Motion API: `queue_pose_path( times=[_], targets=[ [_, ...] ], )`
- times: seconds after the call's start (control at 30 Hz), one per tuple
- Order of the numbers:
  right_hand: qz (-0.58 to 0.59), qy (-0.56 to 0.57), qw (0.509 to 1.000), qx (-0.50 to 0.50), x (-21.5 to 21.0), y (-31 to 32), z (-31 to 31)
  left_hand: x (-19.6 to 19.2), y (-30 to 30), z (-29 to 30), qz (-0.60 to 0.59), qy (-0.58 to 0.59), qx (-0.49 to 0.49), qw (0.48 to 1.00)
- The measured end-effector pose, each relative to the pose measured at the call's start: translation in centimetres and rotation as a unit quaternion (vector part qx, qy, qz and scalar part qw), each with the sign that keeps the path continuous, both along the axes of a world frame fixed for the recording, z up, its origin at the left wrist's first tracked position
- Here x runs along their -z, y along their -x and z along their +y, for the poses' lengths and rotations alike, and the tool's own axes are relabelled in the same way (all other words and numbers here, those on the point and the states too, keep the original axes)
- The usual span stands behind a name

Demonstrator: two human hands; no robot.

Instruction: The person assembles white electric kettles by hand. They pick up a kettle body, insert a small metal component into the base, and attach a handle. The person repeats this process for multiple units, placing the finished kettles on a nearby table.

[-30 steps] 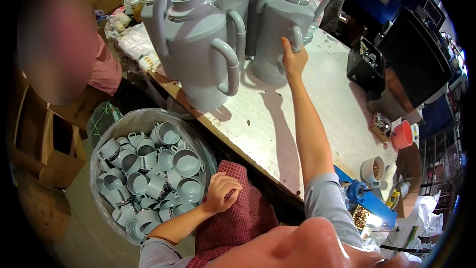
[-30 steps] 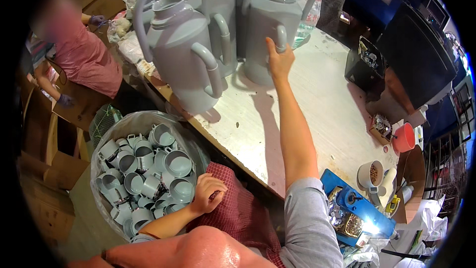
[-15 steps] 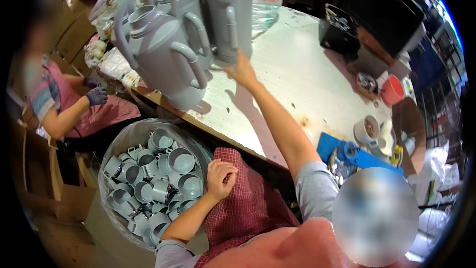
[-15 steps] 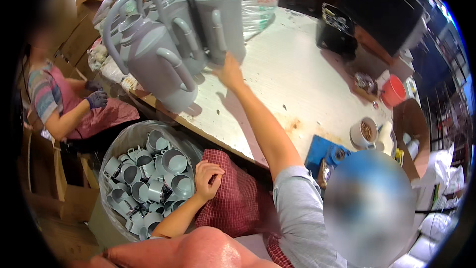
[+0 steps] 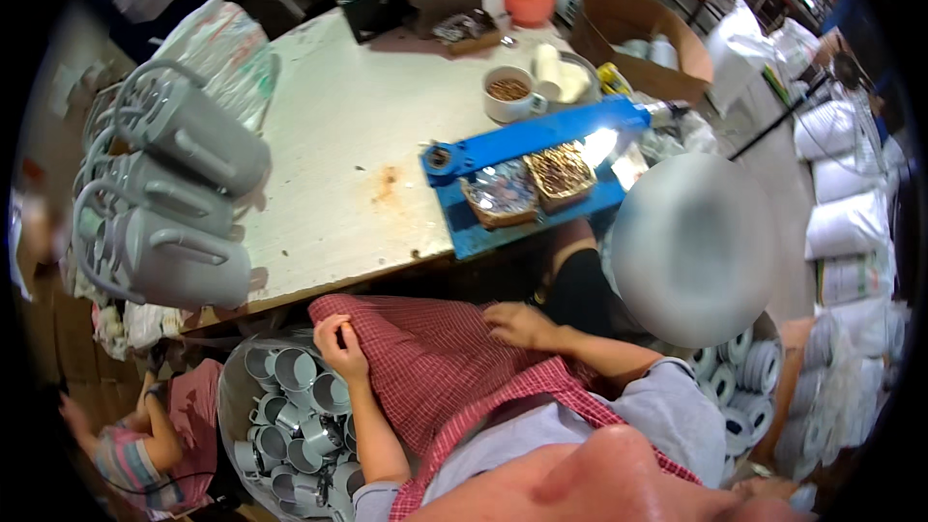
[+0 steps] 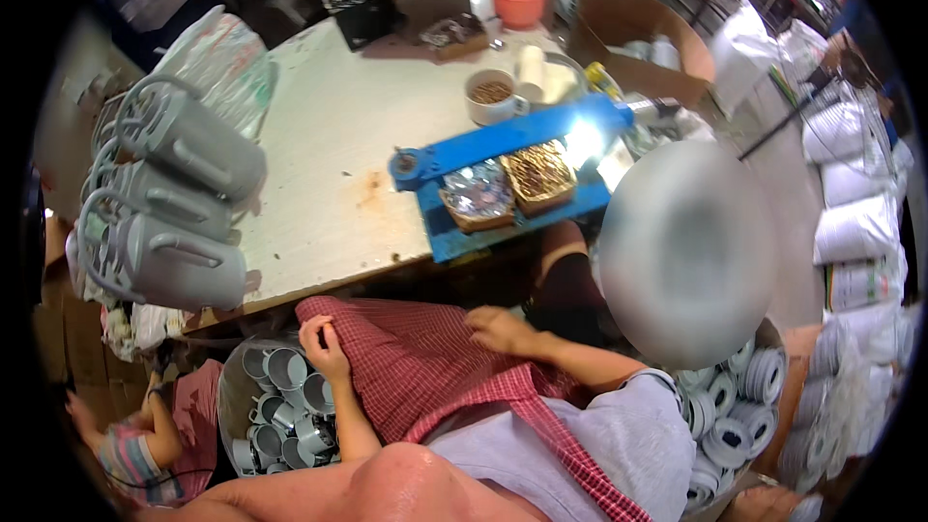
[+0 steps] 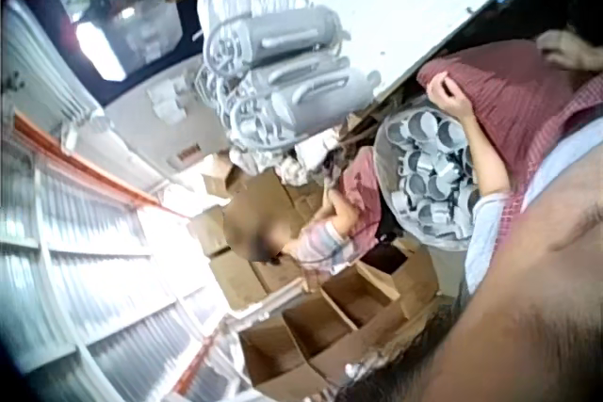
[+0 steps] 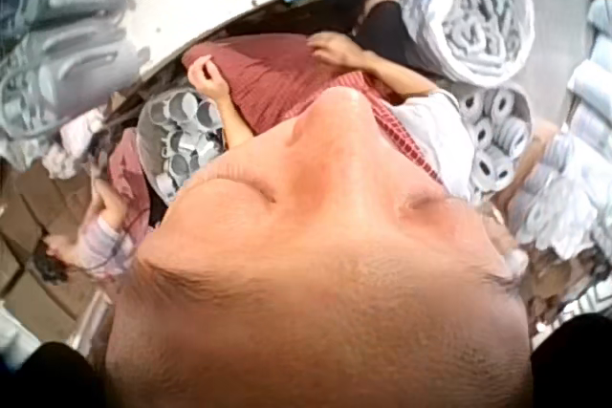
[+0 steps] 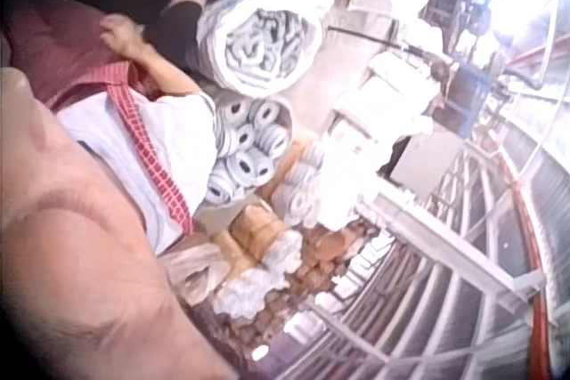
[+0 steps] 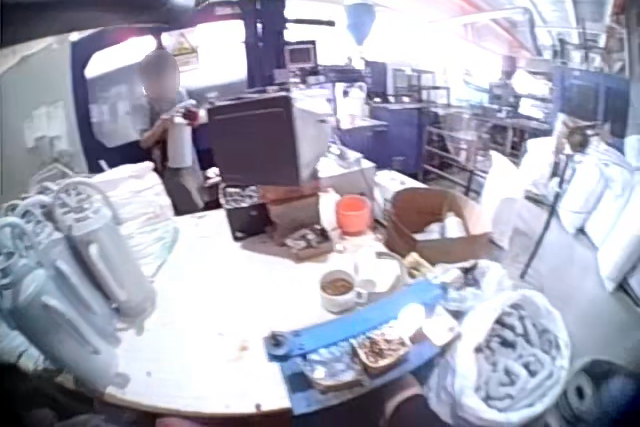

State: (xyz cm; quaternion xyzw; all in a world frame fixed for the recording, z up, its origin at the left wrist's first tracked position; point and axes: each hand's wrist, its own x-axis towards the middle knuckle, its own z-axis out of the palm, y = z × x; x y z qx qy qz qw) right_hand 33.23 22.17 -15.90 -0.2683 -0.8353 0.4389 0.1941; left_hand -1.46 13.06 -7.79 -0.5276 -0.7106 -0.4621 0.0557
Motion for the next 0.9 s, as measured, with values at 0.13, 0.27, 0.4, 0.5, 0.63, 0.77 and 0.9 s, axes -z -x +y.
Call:
queue_pose_path(
  times=[0.13, 0.27, 0.4, 0.5, 0.63, 0.77, 0.9],
  targets=[
    [-0.036, -0.013, 0.969, 0.243, -3.8, -9.4, 0.6, 0.5, -0.4, -0.1, -0.021, 0.000, -0.021, 1.000],
    [0.031, -0.048, 0.948, 0.312, -7.3, -12.0, 2.3, 0.2, -0.3, 0.4, -0.007, 0.013, -0.014, 1.000],
    [0.113, -0.126, 0.922, 0.348, -12.3, -10.2, 6.3, 0.0, -0.3, 0.7, 0.025, 0.021, -0.015, 0.999],
    [0.105, -0.274, 0.900, 0.321, -14.4, -8.9, 11.2, 0.0, -0.6, 0.7, 0.018, 0.019, -0.023, 0.999],
    [-0.091, -0.267, 0.897, 0.341, -12.8, -6.7, 17.0, 0.3, -0.6, 0.7, 0.024, 0.009, -0.031, 0.999],
    [-0.239, -0.199, 0.882, 0.353, -11.7, -3.7, 17.8, 0.5, -0.7, 0.5, 0.003, 0.011, -0.034, 0.999],
    [-0.231, -0.226, 0.884, 0.339, -11.6, -2.0, 16.6, 0.0, -1.2, 0.9, 0.009, 0.017, -0.024, 1.000]
  ],
)
